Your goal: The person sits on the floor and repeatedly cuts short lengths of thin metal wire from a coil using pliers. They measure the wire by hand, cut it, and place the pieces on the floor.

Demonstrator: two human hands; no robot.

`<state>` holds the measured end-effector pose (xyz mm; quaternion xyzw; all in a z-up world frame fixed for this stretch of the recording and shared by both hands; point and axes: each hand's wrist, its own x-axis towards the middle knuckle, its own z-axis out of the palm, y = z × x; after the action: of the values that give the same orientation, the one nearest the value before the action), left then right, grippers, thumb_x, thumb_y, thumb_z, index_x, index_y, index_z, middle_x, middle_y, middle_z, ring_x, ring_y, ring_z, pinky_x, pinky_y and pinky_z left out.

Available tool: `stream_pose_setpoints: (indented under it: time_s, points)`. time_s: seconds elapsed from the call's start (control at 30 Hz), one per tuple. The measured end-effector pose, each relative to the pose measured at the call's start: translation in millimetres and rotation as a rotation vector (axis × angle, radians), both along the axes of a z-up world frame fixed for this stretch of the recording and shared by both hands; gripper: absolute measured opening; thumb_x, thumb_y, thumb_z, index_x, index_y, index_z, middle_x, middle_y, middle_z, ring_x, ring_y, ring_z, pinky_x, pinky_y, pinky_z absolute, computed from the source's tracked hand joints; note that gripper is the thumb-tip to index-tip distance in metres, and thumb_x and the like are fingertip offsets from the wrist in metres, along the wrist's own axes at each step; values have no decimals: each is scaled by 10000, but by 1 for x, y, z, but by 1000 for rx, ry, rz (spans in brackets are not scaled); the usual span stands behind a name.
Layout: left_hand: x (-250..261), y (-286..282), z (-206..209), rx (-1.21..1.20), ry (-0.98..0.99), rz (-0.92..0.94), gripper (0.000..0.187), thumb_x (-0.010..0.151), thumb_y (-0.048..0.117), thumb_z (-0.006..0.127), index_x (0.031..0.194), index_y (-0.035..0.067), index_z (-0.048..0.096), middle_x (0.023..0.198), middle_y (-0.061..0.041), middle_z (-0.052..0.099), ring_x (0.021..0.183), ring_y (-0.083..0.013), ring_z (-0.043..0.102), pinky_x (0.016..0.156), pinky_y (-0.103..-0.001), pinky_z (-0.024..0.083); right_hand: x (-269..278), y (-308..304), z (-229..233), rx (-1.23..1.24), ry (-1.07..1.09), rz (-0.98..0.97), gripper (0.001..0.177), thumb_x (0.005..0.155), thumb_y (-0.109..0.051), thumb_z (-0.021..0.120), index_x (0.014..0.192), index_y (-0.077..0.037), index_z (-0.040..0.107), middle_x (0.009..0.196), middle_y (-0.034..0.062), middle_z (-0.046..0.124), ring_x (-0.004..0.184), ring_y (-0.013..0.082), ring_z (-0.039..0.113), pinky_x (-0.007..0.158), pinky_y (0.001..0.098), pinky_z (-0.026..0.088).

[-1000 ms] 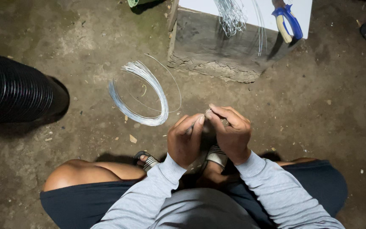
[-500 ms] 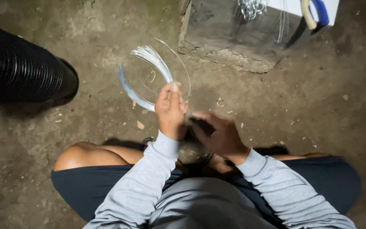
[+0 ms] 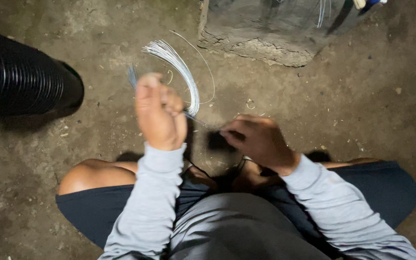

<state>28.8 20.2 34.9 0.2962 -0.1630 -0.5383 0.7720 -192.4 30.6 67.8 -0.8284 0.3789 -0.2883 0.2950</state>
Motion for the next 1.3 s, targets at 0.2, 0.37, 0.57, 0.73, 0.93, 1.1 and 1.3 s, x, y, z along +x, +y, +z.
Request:
stream_pose_setpoints:
  time_s: [0.2, 0.37, 0.57, 0.73, 0.93, 1.1, 1.3]
  points:
    - [41, 24, 34, -191, 12, -67, 104, 1193, 190, 542, 1171, 89, 547, 770, 16, 382, 597, -69, 302, 522, -212, 260, -26, -13, 40, -27, -67, 53, 141, 801, -66, 832, 906, -65, 738, 888, 62, 720, 807, 208, 703, 714, 319, 563]
    - [58, 33, 46, -320, -52, -90, 110, 1197, 219, 539, 1182, 111, 538, 780, 32, 366, 572, -42, 276, 499, -184, 246, -37, -15, 57, 4, -100, 31, 170, 781, -45, 851, 881, -52, 714, 864, 61, 709, 781, 203, 693, 696, 318, 550]
    - [67, 38, 45, -334, -34, -113, 116, 1204, 221, 545, 1183, 109, 526, 779, 26, 365, 574, -47, 273, 511, -189, 246, -43, -18, 58, 15, -147, 19, 191, 776, -16, 850, 878, -38, 691, 846, 76, 710, 742, 200, 693, 664, 306, 541]
    - [72, 36, 40, -337, -62, -116, 111, 1202, 218, 548, 1177, 110, 533, 777, 27, 364, 559, -44, 261, 499, -184, 243, -45, -17, 57, 33, -138, 5, 183, 785, -16, 853, 871, -35, 692, 827, 80, 705, 721, 192, 696, 649, 300, 540]
    - [78, 30, 31, -361, -104, -121, 116, 1190, 225, 543, 1179, 111, 564, 753, 31, 365, 544, -40, 270, 476, -177, 262, -46, -21, 51, 63, -166, 17, 162, 827, -17, 838, 898, -44, 695, 845, 61, 727, 732, 165, 721, 648, 275, 561]
    - [76, 27, 26, -324, -108, -76, 129, 1210, 216, 541, 1177, 94, 568, 761, 15, 403, 576, -61, 321, 513, -197, 316, -52, -18, 38, 193, -157, -15, 81, 873, -36, 768, 929, -40, 710, 900, 54, 748, 823, 133, 726, 740, 261, 569]
    - [24, 15, 17, -21, -531, 233, 199, 1153, 135, 622, 1296, 17, 551, 1033, -33, 572, 916, -151, 506, 873, -306, 463, -53, -26, -8, 730, -325, -349, 98, 946, -83, 684, 962, -3, 739, 882, 16, 750, 779, 57, 635, 693, 219, 519]
